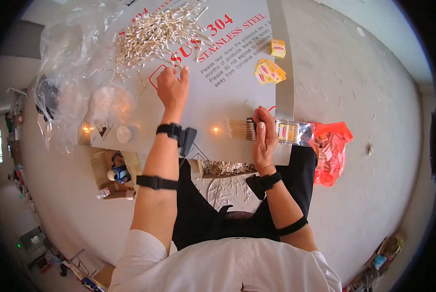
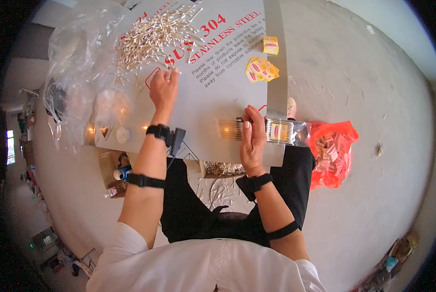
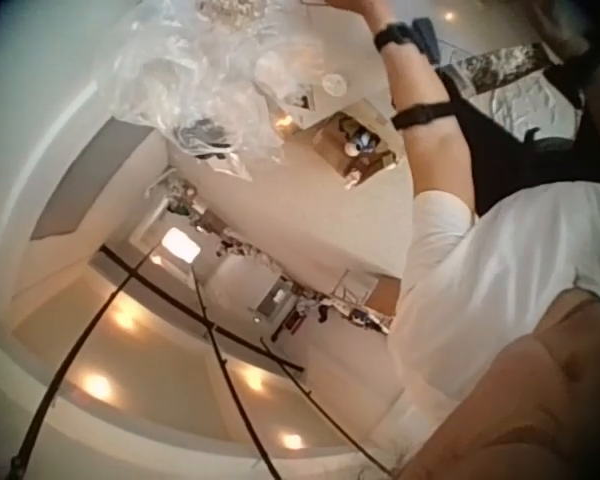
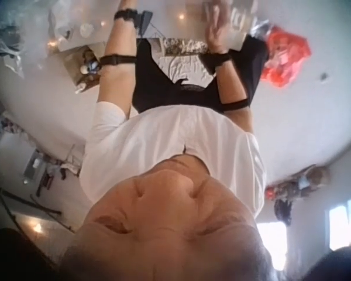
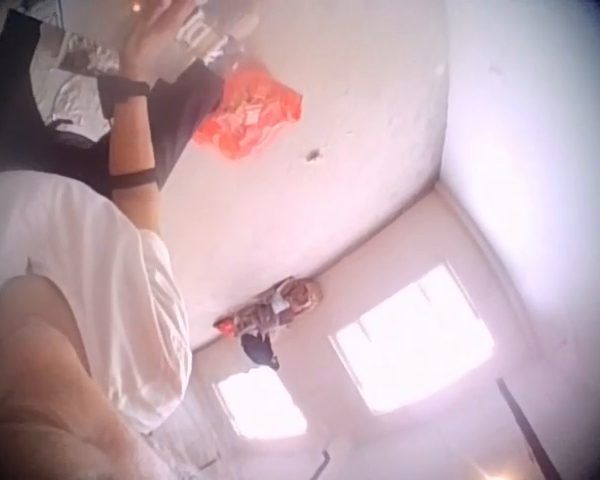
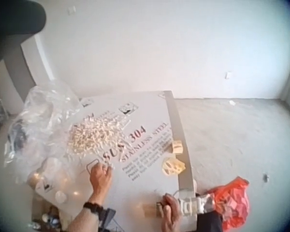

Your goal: Picking up a group of cotton swabs and inserting them into a small labeled plastic bag.

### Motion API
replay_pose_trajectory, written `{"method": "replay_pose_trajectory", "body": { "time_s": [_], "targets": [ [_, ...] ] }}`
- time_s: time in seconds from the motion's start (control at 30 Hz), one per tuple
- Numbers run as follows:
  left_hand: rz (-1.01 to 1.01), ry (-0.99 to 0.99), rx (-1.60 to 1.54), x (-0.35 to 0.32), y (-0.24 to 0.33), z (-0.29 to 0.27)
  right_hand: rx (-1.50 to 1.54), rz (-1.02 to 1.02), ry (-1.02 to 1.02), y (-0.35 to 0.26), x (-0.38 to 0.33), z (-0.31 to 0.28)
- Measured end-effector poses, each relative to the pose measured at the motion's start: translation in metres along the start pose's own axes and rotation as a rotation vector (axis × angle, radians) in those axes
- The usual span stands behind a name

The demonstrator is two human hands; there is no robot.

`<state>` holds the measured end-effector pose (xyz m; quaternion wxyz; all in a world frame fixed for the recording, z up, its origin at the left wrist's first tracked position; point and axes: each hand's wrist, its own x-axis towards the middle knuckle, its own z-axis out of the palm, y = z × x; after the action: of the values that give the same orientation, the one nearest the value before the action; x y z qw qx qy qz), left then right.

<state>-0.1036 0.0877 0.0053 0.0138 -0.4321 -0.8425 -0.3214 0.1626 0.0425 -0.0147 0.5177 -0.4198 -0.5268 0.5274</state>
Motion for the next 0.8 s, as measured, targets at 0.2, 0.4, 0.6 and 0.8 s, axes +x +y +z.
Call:
{"method": "replay_pose_trajectory", "body": {
  "time_s": [0.2,0.4,0.6,0.8],
  "targets": [
    [-0.079,-0.134,0.327,0.033,0.005,0.007,0.011,0.025,-0.022,-0.006,0.004,0.001],
    [-0.018,-0.249,0.189,-0.018,0.008,0.002,0.108,0.061,-0.002,-0.003,0.005,0.0],
    [0.534,-0.373,-0.127,-0.08,0.054,0.0,0.249,0.111,0.07,-0.003,0.009,-0.001],
    [0.46,-0.509,-0.208,-0.087,0.065,-0.002,0.275,0.127,0.105,-0.005,0.008,0.002]
  ]
}}
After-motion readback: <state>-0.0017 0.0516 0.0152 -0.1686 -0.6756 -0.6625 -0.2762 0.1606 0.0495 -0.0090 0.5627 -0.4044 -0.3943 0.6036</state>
